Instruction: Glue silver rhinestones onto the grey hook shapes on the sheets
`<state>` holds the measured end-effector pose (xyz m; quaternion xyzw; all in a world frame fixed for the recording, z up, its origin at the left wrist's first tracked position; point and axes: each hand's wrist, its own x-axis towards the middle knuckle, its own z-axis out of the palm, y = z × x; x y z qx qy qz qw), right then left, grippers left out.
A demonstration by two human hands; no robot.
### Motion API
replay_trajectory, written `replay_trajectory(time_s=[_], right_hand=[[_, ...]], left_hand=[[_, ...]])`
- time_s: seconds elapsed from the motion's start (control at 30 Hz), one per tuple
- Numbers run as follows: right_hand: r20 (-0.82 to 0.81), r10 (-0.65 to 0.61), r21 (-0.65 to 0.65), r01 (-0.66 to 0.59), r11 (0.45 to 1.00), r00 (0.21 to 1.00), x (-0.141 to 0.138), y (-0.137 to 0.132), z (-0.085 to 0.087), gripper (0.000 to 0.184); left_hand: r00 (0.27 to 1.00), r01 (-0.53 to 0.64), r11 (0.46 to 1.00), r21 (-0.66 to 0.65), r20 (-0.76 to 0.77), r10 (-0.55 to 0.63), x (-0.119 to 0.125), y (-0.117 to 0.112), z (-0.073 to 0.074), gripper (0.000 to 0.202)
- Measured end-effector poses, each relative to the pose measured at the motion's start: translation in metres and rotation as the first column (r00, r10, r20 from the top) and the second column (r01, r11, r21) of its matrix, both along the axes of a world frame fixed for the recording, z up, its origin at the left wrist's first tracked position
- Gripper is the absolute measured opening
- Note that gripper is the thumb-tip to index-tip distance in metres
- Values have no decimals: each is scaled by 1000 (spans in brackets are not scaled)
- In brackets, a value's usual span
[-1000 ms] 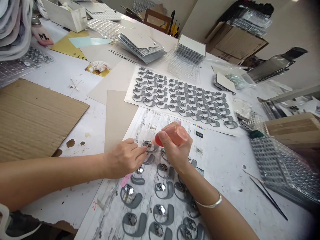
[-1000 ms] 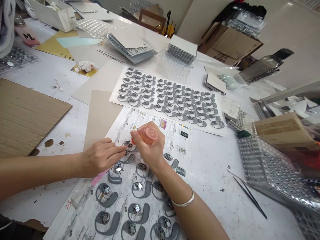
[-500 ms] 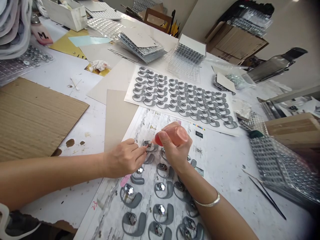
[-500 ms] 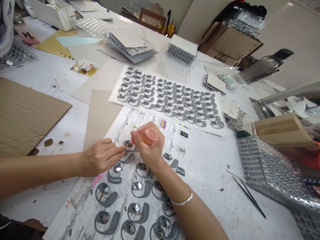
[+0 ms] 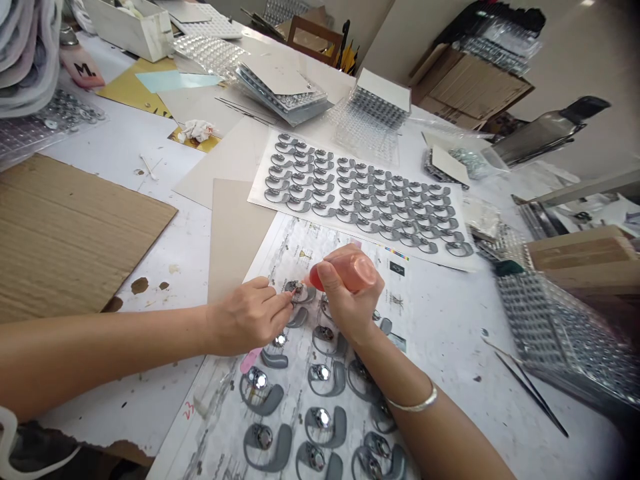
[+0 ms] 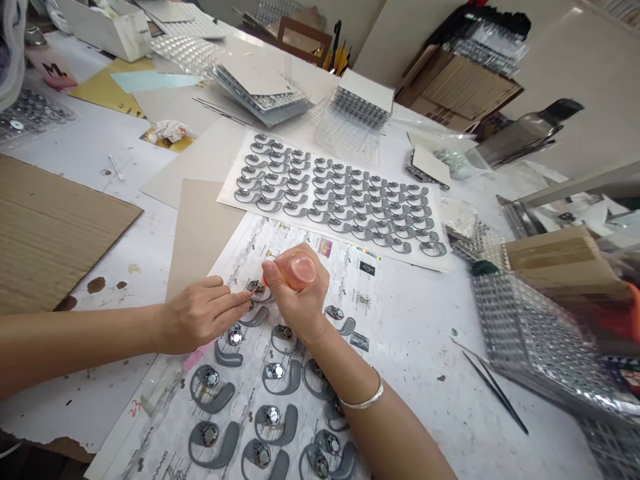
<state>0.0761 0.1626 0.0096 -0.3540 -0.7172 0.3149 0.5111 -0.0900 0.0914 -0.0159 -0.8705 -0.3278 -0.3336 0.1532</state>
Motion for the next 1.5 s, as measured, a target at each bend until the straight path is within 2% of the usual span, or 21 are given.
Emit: replay_trajectory(time_s=[0.73,0.87,1.0,1.13,1.27,1.5], right_hand=[[12,-20,35,20,999,1000,1,-1,-1,21],[-29,-39,68,41,997,999,2,0,0,22],[-65,-43,29,45,999,997,4,2,0,23],[-24,-43,-8,42,999,999,4,3,-1,24],[11,-52,-15,52,999,999,4,3,-2,26],[-37,-27,-17,26,1000,999,1,2,-1,22]], left_hand=[[1000,8,1000,11,-5,-8,-1,0,2,8],[1000,3,1000,2,-4,-3,0,0,2,8],[1000,9,1000,9,-19,-9,0,0,2,7],[1000,3,1000,10,-21,-3,-1,0,2,10],[1000,9,1000,6,-12,-9,-1,0,2,9],[1000,11,1000,9,0,-11,0,0,0,8]])
